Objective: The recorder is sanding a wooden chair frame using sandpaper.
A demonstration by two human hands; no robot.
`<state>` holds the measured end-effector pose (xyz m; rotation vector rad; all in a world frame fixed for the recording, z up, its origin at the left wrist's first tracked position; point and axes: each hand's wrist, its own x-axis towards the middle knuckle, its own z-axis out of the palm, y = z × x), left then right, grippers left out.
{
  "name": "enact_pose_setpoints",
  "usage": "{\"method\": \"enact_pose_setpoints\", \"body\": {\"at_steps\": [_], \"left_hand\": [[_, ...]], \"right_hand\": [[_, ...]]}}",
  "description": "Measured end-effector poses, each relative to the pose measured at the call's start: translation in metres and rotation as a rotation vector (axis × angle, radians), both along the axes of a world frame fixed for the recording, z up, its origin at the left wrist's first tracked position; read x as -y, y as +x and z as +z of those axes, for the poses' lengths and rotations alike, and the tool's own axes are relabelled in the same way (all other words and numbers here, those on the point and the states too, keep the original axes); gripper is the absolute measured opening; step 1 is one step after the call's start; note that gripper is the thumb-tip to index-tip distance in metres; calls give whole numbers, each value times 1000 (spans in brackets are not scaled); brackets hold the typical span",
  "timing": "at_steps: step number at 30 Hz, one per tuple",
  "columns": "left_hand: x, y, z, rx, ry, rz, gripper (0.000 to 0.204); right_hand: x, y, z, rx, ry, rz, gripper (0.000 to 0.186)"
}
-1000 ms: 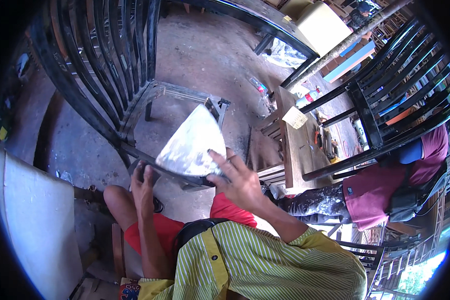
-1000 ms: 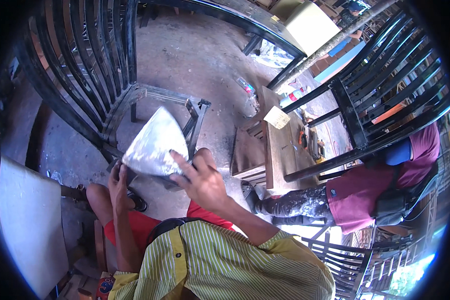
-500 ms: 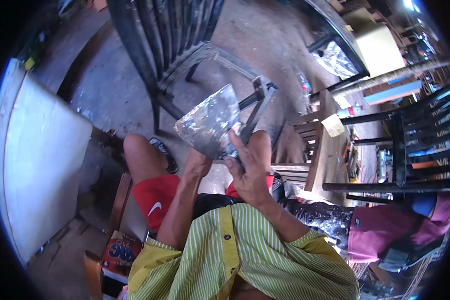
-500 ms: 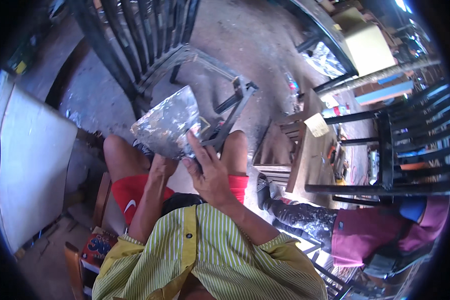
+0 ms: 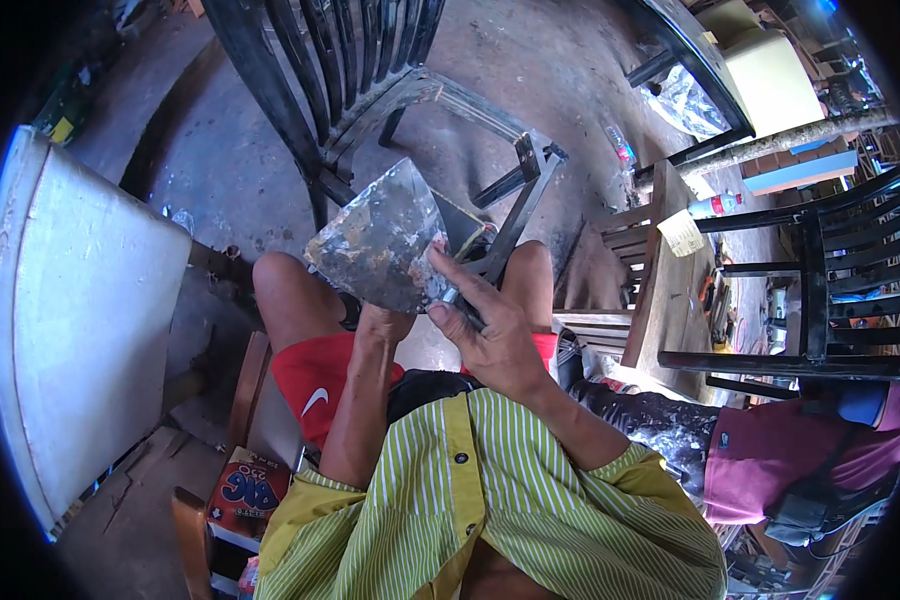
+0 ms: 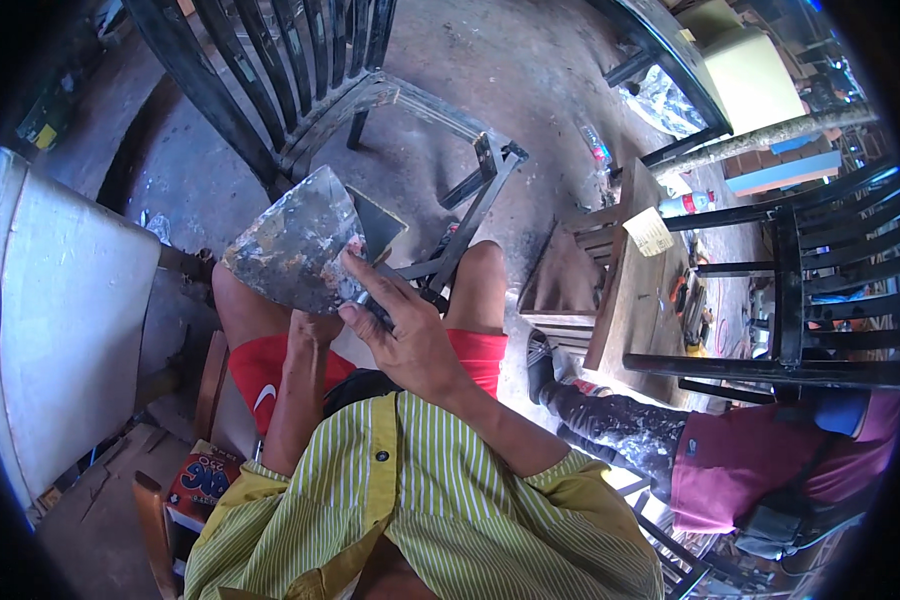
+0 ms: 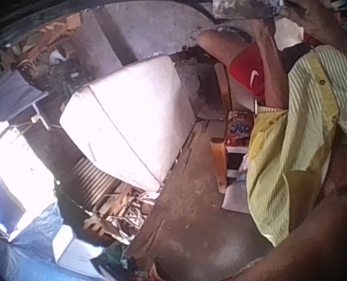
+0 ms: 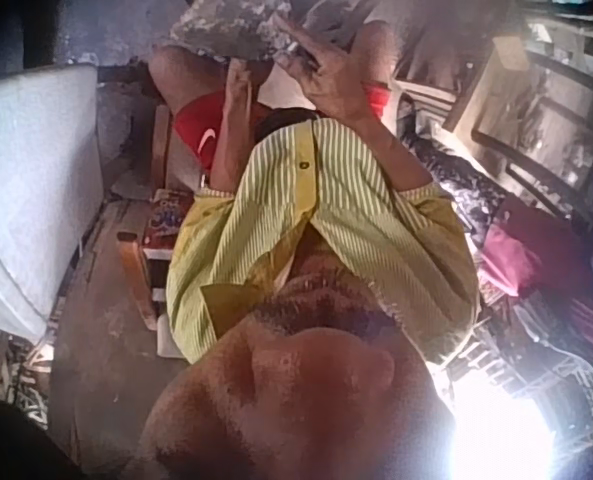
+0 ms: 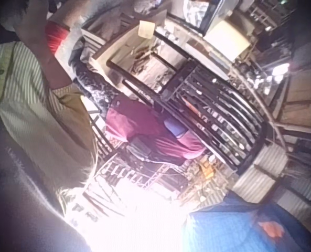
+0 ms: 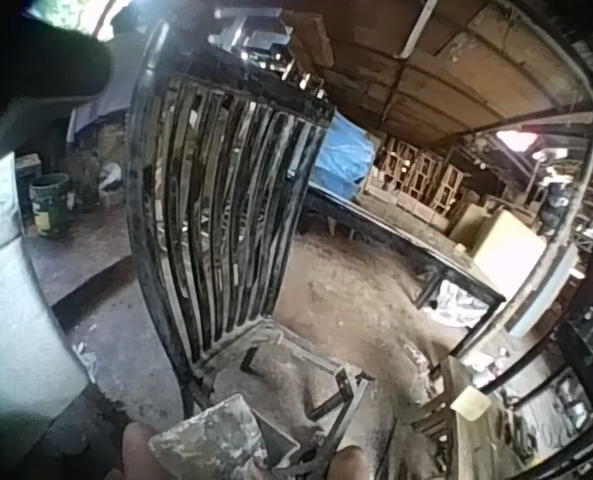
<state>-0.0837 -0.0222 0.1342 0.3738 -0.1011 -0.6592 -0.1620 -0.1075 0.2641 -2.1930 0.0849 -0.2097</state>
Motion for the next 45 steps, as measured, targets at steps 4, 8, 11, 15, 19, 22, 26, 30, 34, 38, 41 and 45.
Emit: {"method": "enact_pose_setpoints", "body": {"at_steps": [4, 8, 11, 15, 19, 22, 26, 30, 34, 38, 41, 45], "left_hand": [[-7, 3, 8, 145, -52, 53, 84], [-14, 12, 33, 249, 162, 119, 120], [-14, 25, 44, 264, 193, 221, 123], [-16, 29, 31, 277, 237, 288, 121], [-20, 14, -8, 327, 235, 109, 62], [-24, 10, -32, 544, 649, 110, 46], [-18, 13, -35, 277, 236, 92, 50], [-8, 15, -23, 317, 238, 140, 82], [-6, 14, -23, 326, 211, 131, 95], [-9, 14, -31, 244, 323, 125, 87], [-11, 15, -34, 295, 300, 165, 79], [-17, 17, -39, 404, 494, 138, 74]], "right_hand": [[2, -1, 2, -27, 28, -2, 48], [13, -3, 11, 42, -464, -117, 47], [23, 5, 18, 48, -460, -236, 45], [12, 3, 21, 151, -293, -205, 48], [-9, -4, 5, 97, -172, -36, 49], [-10, -8, -5, 14, -221, -80, 50], [-1, -6, -5, 16, -160, -29, 51], [10, -7, 7, 106, -89, -116, 52], [11, -7, 10, -52, -140, -92, 52], [8, -10, 4, -108, -265, -106, 54], [7, -11, 1, -77, -257, -90, 56], [7, -7, 3, 68, -268, -56, 57]]}}
